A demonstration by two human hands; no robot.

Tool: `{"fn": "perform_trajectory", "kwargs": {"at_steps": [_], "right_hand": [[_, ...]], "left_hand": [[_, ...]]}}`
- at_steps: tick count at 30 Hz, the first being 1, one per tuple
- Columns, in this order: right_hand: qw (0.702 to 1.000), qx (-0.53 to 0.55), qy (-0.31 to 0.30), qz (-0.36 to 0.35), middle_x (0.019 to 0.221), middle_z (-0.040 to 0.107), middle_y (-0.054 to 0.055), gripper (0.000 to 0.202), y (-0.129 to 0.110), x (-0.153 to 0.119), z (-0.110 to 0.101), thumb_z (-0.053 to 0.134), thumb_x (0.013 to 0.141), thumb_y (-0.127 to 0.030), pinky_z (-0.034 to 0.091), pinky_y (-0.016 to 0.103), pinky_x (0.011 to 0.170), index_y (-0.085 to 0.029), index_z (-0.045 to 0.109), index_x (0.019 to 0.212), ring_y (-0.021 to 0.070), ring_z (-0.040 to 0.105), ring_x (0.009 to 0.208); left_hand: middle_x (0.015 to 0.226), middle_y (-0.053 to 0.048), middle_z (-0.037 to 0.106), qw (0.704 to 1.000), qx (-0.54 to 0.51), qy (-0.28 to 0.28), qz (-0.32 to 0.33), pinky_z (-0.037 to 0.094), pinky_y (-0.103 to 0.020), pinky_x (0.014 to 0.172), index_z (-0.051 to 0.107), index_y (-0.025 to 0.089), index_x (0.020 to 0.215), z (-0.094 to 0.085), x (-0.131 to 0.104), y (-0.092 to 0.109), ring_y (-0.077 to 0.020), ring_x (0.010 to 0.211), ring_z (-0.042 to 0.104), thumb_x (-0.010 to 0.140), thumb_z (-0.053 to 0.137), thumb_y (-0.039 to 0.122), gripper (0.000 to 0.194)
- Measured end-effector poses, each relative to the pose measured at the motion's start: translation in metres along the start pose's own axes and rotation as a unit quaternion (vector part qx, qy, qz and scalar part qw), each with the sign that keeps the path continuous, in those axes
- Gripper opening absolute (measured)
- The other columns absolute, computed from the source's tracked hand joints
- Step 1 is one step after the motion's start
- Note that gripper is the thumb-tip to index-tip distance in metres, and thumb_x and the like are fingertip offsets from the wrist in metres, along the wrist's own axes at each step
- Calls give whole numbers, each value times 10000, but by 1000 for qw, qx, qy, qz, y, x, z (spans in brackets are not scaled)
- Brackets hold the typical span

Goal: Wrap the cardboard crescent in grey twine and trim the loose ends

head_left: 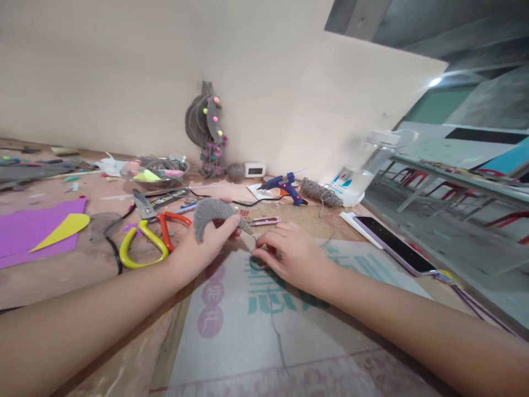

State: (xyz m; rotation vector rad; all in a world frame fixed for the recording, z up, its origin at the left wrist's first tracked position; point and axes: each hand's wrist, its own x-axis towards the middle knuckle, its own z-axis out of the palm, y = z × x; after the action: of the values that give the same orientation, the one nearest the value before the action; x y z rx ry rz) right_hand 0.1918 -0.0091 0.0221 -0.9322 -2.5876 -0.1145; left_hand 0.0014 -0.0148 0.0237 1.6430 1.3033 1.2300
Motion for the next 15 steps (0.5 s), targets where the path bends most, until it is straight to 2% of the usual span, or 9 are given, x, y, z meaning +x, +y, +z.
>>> {"fn": "perform_trajectory", "kwargs": {"at_steps": [3, 8, 11, 15], "right_hand": [[1000, 2, 0, -10, 772, 651, 27, 193, 1, 2, 4, 478, 912, -252, 370, 295, 743, -170, 600, 788, 156, 557, 754], [996, -71, 15, -49, 779, 645, 51, 236, -3, 2, 3, 420, 933, -258, 364, 314, 733, -157, 601, 820, 173, 544, 757], [993, -99, 32, -65, 759, 639, 47, 241, -4, 2, -3, 409, 935, -249, 355, 314, 707, -158, 607, 831, 172, 532, 729], [992, -88, 76, -51, 766, 647, 43, 198, 1, 2, -10, 436, 925, -243, 361, 308, 686, -160, 612, 889, 175, 537, 726]], "left_hand": [[624, 18, 620, 999, -37, -4, 23, 482, -278, 700, 547, 216, 683, 2, 3, -2, -164, 652, 614, 801, 516, 356, 185], [619, 16, 635, 999, -30, -3, 27, 457, -316, 817, 518, 221, 727, 3, 5, -3, -168, 676, 616, 770, 560, 321, 117], [665, 27, 627, 999, -44, -12, 20, 468, -286, 731, 503, 223, 822, 2, 3, -5, -153, 657, 612, 769, 563, 314, 121], [685, 31, 602, 998, -46, -25, 25, 464, -265, 642, 498, 228, 871, 3, 1, -7, -150, 652, 607, 764, 561, 303, 145]]}}
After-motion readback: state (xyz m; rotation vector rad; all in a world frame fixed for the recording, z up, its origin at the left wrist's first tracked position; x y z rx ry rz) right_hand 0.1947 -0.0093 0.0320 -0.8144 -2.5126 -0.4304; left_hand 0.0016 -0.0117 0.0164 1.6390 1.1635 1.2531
